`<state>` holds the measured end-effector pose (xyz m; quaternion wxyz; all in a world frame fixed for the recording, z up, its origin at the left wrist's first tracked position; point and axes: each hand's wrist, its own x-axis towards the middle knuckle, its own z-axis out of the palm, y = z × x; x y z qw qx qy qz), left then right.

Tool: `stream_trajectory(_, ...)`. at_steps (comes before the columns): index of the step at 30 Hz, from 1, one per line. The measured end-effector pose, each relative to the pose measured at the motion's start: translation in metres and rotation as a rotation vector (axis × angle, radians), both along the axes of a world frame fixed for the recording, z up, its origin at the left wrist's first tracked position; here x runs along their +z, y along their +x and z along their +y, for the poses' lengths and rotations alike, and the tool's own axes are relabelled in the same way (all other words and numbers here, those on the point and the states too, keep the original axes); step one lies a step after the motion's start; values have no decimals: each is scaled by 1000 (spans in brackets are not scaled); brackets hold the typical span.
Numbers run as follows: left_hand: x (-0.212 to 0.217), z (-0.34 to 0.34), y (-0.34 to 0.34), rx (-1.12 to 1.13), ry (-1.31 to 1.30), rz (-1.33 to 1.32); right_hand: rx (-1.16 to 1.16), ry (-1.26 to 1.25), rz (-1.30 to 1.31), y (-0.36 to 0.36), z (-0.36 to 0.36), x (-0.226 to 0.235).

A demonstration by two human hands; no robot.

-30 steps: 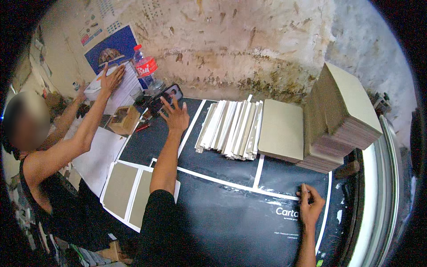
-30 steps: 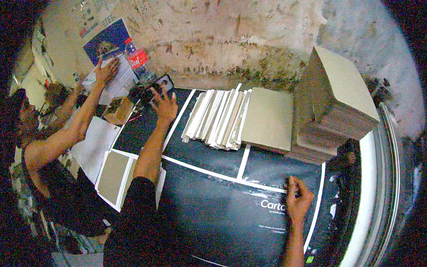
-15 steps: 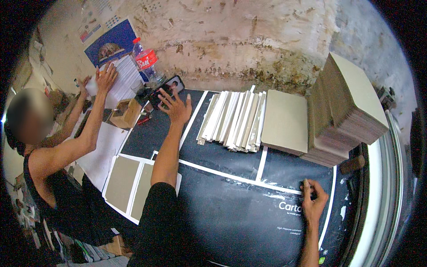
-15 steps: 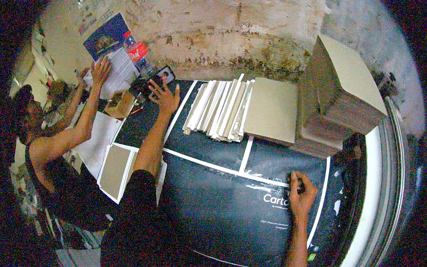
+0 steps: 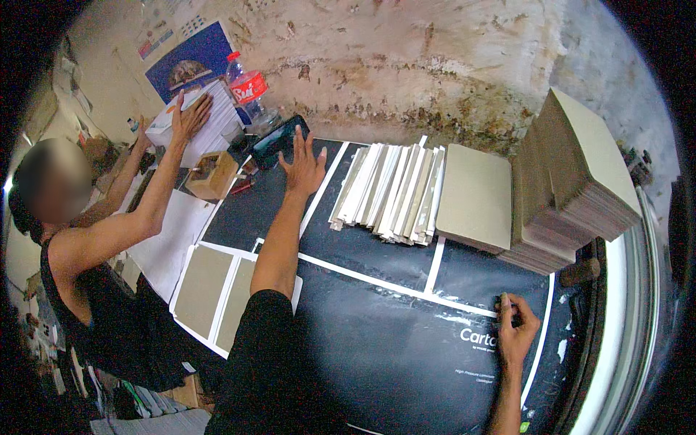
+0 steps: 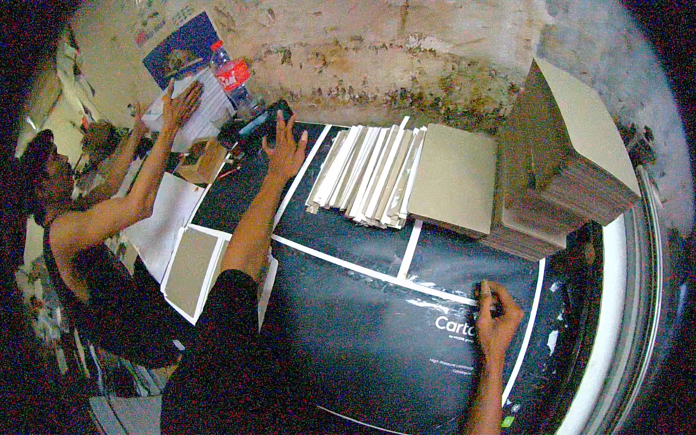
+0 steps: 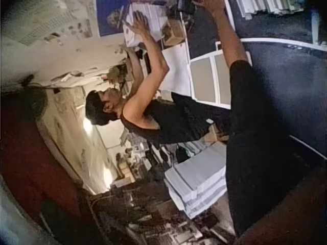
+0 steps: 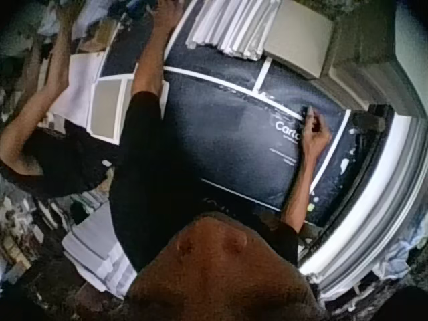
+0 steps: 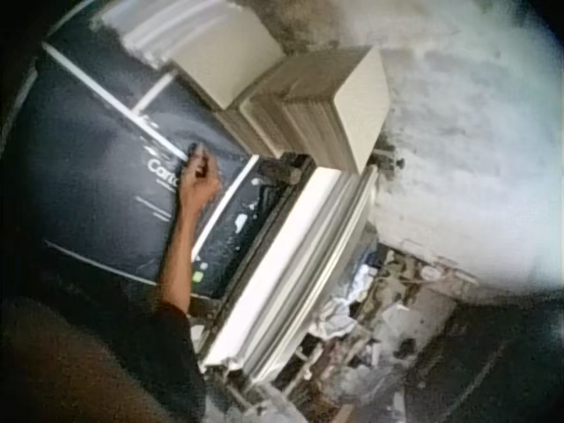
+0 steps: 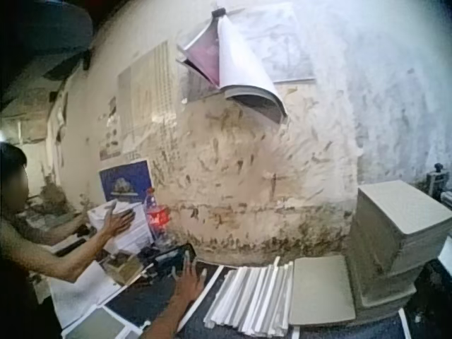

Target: The person places cardboard panels onto a larger backing sheet, applies adhesive strips, and folds the edges over to assemble folders.

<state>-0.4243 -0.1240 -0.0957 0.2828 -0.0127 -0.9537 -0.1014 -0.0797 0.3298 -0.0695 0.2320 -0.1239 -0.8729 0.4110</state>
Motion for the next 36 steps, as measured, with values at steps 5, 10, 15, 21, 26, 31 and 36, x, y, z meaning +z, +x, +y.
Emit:
stream_trajectory(5,-4,-15,-5,94,-73,-87,13,-23,-76,0,-6,7)
stream_trajectory(10,-7,-11,-7,189,-32,-125,7,-50,-90,4,-1,0)
stream_trajectory(15,-3,7,-17,149,-25,-115,-52,-60,-113,9,11,-1)
stream_trajectory(21,-6,-30,1,180,-35,-106,55,-45,-111,-5,-5,1)
stream_trajectory(26,-8,5,-8,-88,-155,296,54,169,205,1,6,9)
stream_trajectory(31,4,-12,7,246,442,-12,-32,-53,-30,2,-10,10)
stream_trajectory(36,-10,-22,12,244,567,304,-19,-67,-73,4,-7,12)
